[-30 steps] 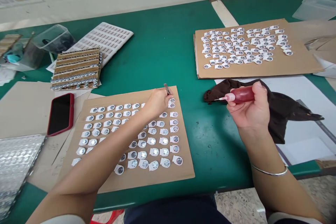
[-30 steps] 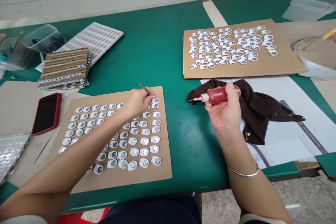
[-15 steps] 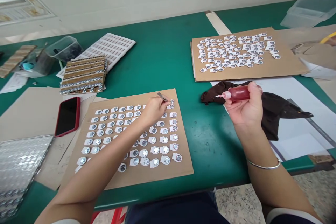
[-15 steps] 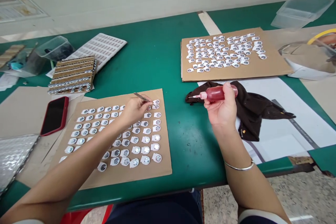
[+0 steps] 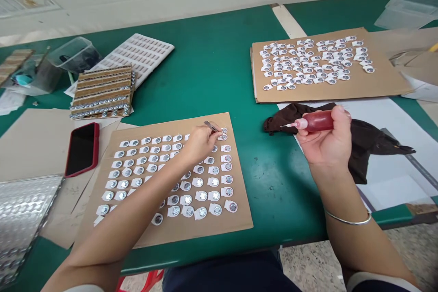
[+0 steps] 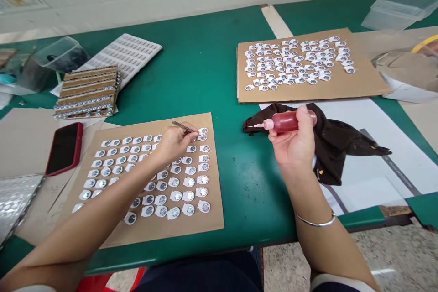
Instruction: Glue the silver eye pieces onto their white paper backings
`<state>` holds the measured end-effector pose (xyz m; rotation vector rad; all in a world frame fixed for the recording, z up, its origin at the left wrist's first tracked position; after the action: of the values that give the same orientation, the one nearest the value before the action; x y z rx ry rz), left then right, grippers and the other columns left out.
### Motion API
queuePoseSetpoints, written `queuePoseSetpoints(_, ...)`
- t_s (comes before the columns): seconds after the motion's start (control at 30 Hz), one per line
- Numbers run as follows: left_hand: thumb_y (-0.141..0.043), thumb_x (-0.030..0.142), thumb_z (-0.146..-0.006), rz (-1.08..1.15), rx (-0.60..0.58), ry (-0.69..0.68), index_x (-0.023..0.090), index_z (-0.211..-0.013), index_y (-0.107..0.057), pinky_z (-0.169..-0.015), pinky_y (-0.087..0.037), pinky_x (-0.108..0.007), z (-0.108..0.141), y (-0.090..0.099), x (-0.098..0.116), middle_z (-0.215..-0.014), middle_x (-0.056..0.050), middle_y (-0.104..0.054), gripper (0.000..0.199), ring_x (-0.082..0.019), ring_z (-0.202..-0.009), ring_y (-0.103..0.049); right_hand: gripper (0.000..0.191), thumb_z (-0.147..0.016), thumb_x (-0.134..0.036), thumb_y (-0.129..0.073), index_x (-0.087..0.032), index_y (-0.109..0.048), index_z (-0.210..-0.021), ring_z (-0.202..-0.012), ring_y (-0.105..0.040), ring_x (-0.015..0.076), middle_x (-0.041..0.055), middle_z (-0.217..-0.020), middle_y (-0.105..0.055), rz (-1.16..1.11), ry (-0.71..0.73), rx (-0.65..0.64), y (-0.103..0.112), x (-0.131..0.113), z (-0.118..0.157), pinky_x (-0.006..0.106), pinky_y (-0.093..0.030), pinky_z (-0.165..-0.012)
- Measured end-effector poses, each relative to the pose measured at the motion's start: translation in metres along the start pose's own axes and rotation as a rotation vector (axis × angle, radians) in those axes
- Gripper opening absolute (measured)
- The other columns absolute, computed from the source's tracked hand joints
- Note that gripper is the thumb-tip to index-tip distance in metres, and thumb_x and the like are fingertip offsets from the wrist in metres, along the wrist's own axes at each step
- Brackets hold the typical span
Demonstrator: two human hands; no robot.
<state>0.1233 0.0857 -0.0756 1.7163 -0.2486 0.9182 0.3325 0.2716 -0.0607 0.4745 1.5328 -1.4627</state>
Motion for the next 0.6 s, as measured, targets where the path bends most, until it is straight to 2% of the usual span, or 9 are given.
queuePoseSetpoints(0.17,-0.047,0.021,-0.086,-0.015,-0.011,-0.022,0.015,-0.061,-0.054,-0.07,-0.046,-0.029,-0.001,-0.0004,-0.0008,-0.093,-0.006,-0.065,0.026,-0.013,-0.073,-0.058,0.032,-0.079,-0.048,-0.052,-0.016,-0.054,-0.072,-0.052,-0.06,0.0161,0.0018,-0.061,-0.057,0.056,-0.034,0.022,0.0013,0.0021,0.0003,0.021,-0.038,-0.036)
queuePoseSetpoints(0.33,-0.045,0.017,-0.085,-0.05,-0.04,-0.06,0.015,-0.069,-0.058,-0.065,-0.045,-0.029,-0.0038,-0.0024,0.0012,-0.087,-0.005,-0.065,0.021,-0.013,-0.065,-0.056,0.031,-0.078,-0.048,-0.053,-0.017,-0.053,-0.075,-0.053,-0.06,0.0169,0.0022,-0.064,-0.057,0.08,-0.037,0.036,0.0038,0.0043,-0.0011,0.022,-0.039,-0.035)
queuePoseSetpoints(0.6,-0.046,0.011,-0.082,-0.093,-0.024,-0.079,0.014,-0.063,-0.054,-0.066,-0.046,-0.029,-0.0051,-0.0053,0.0068,-0.083,-0.006,-0.065,0.02,-0.014,-0.065,-0.057,0.029,-0.078,-0.047,-0.054,-0.018,-0.052,-0.073,-0.052,-0.06,0.0156,-0.0004,-0.061,-0.056,0.076,-0.011,0.042,0.0018,0.005,-0.0016,0.021,-0.04,-0.037)
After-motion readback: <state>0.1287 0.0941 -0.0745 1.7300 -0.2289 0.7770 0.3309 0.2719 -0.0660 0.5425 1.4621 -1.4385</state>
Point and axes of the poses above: each hand's wrist, its own z-axis away from the middle knuckle, its own y-axis out of the back of the hand, x = y × z, the point moved 4 cm from there along -z, towards the middle knuckle
